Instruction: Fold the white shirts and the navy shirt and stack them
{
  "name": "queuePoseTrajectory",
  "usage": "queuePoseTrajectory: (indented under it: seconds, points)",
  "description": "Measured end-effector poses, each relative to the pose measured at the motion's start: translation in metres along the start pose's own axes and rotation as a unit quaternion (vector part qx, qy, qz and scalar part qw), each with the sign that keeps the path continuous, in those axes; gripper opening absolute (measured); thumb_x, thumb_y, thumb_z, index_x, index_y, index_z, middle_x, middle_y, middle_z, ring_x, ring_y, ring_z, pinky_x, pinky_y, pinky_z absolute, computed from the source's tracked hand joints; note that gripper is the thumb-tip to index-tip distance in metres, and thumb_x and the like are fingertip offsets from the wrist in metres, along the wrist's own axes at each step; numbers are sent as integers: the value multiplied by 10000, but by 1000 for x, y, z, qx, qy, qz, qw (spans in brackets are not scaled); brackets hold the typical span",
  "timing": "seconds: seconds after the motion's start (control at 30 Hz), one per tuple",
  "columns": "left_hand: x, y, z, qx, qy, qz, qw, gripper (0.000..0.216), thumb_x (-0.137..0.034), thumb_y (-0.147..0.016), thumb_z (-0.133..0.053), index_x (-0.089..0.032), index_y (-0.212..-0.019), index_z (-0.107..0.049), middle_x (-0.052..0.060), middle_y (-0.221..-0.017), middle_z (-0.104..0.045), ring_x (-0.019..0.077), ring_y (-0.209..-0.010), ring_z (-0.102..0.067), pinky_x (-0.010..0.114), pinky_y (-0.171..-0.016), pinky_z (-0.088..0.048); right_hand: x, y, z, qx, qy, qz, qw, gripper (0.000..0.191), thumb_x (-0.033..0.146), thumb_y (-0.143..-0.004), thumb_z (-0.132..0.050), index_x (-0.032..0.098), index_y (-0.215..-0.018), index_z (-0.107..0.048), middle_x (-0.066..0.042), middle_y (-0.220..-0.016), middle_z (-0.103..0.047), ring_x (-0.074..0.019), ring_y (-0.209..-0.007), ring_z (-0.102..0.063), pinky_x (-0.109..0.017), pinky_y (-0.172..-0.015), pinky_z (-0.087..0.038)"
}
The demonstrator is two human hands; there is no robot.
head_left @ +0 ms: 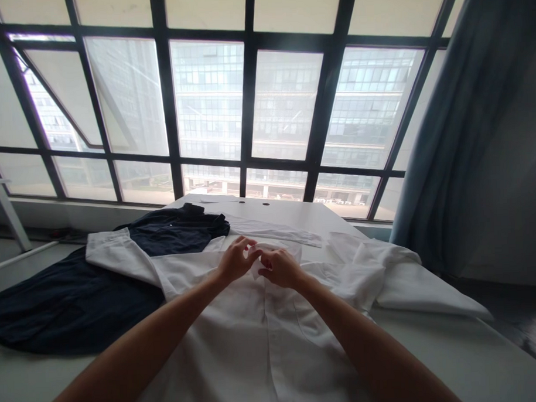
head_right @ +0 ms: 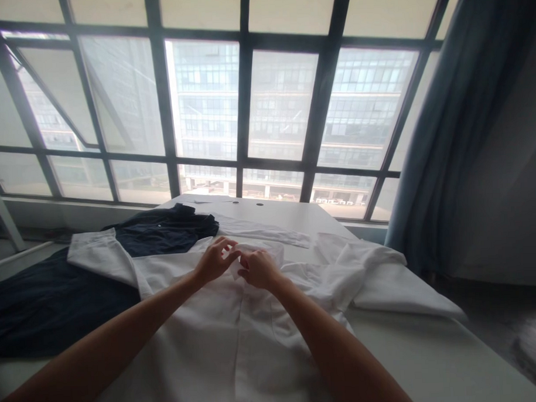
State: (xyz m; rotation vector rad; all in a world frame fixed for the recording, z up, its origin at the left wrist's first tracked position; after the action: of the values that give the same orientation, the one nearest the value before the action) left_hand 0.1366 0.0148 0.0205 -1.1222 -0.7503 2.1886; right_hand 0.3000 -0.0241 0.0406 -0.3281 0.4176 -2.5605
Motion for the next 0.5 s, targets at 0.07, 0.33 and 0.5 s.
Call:
queuePoseTrajectory:
  seconds: [0.07,0.33,0.5]
  points:
    - [-3,1,1,35,-56,-3,998,223,-368,-865,-626,-153,-878,-684,66,-861,-662,173,-700,-605,289,-684,-483,-2,1,2,26,-13,9,1000,135,325,-776,-707,191,-792,-700,-27,-745,-719,-162,-667,-619,-249,-621,-364]
    - [5,0,9,131,-265,-44,954,294,-203,-948,-442,-125,-800,-683,148,-869,-669,265,-870,-620,366,-782,-464,-33,5,26,28,102,-169,980,293,420,-865,-628,163,-763,-725,-118,-779,-723,-231,-725,-668,-288,-637,-405]
    - [2,-1,11,157,-264,-48,950,231,-152,-907,-492,-127,-767,-674,168,-860,-652,293,-883,-603,408,-800,-455,-42,4,19,-57,130,-166,976,254,211,-858,-640,157,-1104,-615,-149,-1024,-691,-253,-860,-671,-321,-734,-446]
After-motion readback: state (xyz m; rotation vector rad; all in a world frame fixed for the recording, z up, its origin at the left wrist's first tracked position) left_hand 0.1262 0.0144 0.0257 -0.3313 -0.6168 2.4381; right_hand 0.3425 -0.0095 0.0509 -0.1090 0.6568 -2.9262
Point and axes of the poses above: each hand's wrist, its own y-axis away from the middle knuckle, its own z-axis out of the back of the hand, x = y × z, the point moved 2 cm from there along -y, towards the middle knuckle
